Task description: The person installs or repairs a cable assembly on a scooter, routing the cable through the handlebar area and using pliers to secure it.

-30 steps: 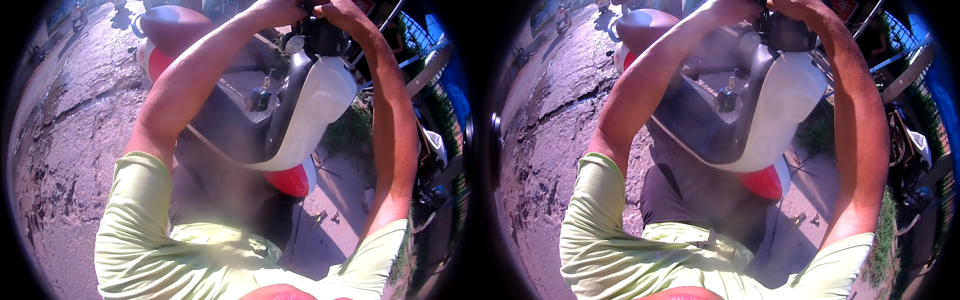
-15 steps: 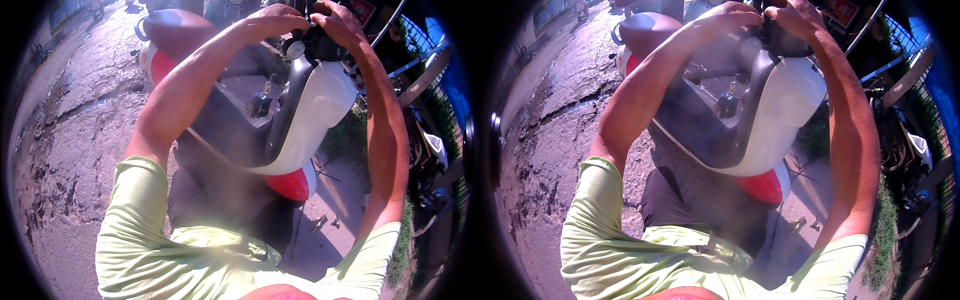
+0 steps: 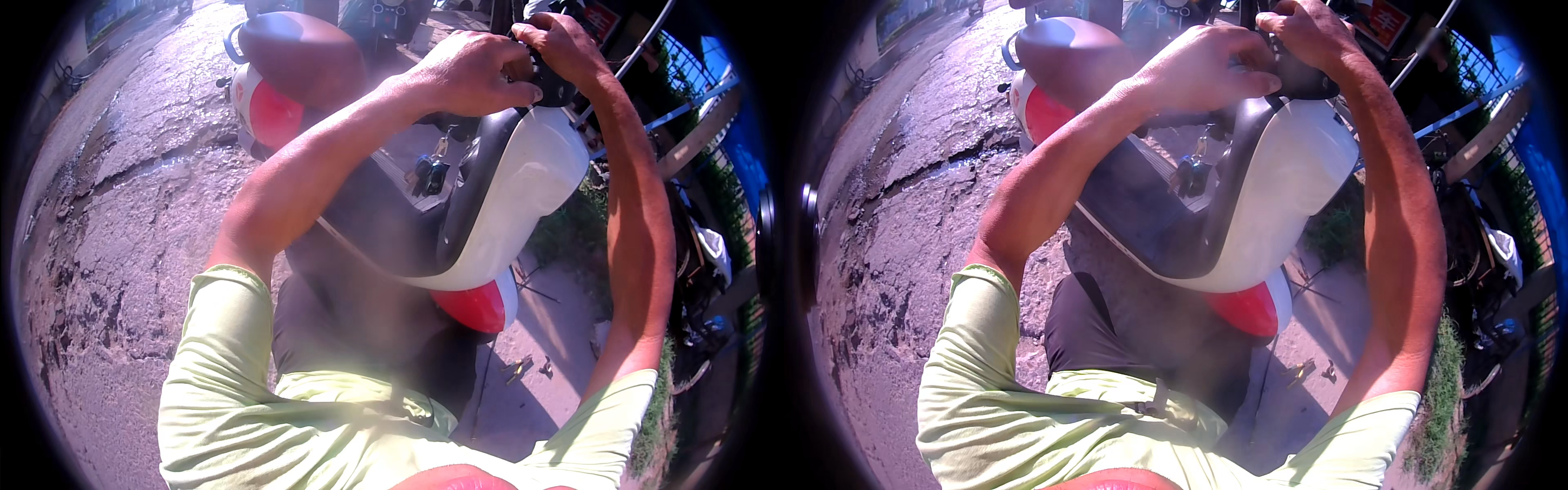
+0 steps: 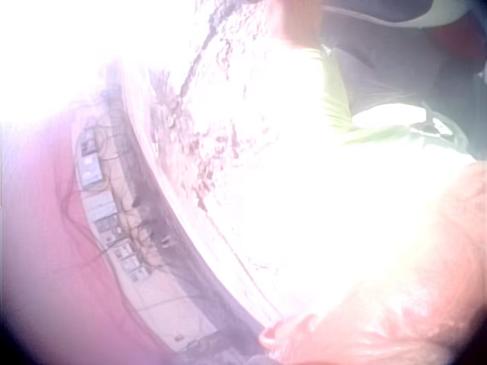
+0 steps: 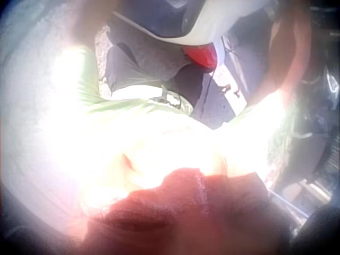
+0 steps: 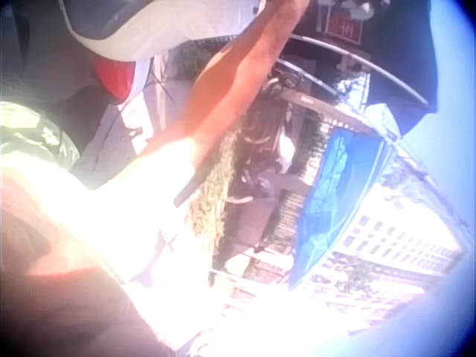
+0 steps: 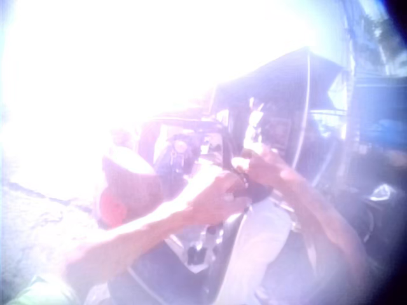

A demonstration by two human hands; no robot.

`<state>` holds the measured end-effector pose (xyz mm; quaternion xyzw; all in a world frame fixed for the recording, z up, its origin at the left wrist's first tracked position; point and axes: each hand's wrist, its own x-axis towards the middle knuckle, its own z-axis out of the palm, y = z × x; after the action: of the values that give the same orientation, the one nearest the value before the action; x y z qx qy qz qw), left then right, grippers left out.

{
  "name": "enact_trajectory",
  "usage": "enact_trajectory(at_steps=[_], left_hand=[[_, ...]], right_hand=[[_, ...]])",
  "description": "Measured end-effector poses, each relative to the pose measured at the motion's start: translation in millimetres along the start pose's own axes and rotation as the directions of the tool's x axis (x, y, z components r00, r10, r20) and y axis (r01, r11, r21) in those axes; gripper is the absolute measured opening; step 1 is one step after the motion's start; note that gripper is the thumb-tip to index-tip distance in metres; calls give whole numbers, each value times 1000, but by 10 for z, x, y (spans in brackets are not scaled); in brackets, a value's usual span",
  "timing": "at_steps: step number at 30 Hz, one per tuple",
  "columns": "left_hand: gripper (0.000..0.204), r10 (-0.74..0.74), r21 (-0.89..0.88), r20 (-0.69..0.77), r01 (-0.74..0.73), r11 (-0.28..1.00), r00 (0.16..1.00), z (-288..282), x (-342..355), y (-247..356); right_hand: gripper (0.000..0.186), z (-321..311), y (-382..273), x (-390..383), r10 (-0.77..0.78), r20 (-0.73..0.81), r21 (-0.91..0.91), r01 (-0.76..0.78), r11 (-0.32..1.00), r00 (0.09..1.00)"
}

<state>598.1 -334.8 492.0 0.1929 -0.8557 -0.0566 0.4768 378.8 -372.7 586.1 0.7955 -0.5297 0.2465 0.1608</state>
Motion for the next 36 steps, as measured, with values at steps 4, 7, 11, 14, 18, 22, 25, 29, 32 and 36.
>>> enact_trajectory(at_steps=[4, 7, 11, 14, 18, 22, 25, 29, 32, 36], left_hand=[[35, -65, -203, 37, 71, 977, 997, -87, -142, 224], [31, -120, -200, -218, 77, 977, 969, -106, -69, 39], [26, -492, -308, 80, 491, 815, 867, -469, 314, 308], [28, -499, -264, 61, 496, 827, 864, -425, 457, 154], [33, -333, -170, -44, 321, 932, 942, -307, 600, -144], [34, 363, 256, -47, -340, 905, 931, -131, 852, -1304], [33, -44, -482, 58, 67, 874, 997, -182, 719, -980], [32, -249, -350, 27, 242, 905, 968, -319, 620, -380], [31, -327, -374, 8, 306, 876, 945, -316, 530, -347], [30, -277, -354, -58, 240, 904, 959, -187, 575, -561]], right_hand=[[45, -22, -20, -43, -24, 17, -6, 24, 1000, 1000], [51, 9, -15, 17, -76, 17, 69, 74, 995, 997], [67, -126, 208, 29, -71, 20, 161, 67, 985, 997], [70, -132, 30, 1, -64, 65, 317, 41, 948, 996], [62, -193, -78, 31, 84, 41, 171, -90, 981, 996], [54, -92, -663, 31, 94, -45, -135, -99, 986, 995], [44, -228, -611, -36, 268, 238, 179, -313, 933, 934], [34, -265, -551, -404, 306, 295, 510, -420, 751, 905], [40, -129, -446, -423, 166, -75, 258, -142, 956, 983], [32, -94, -249, -428, -138, -261, -177, 93, 980, 956]])
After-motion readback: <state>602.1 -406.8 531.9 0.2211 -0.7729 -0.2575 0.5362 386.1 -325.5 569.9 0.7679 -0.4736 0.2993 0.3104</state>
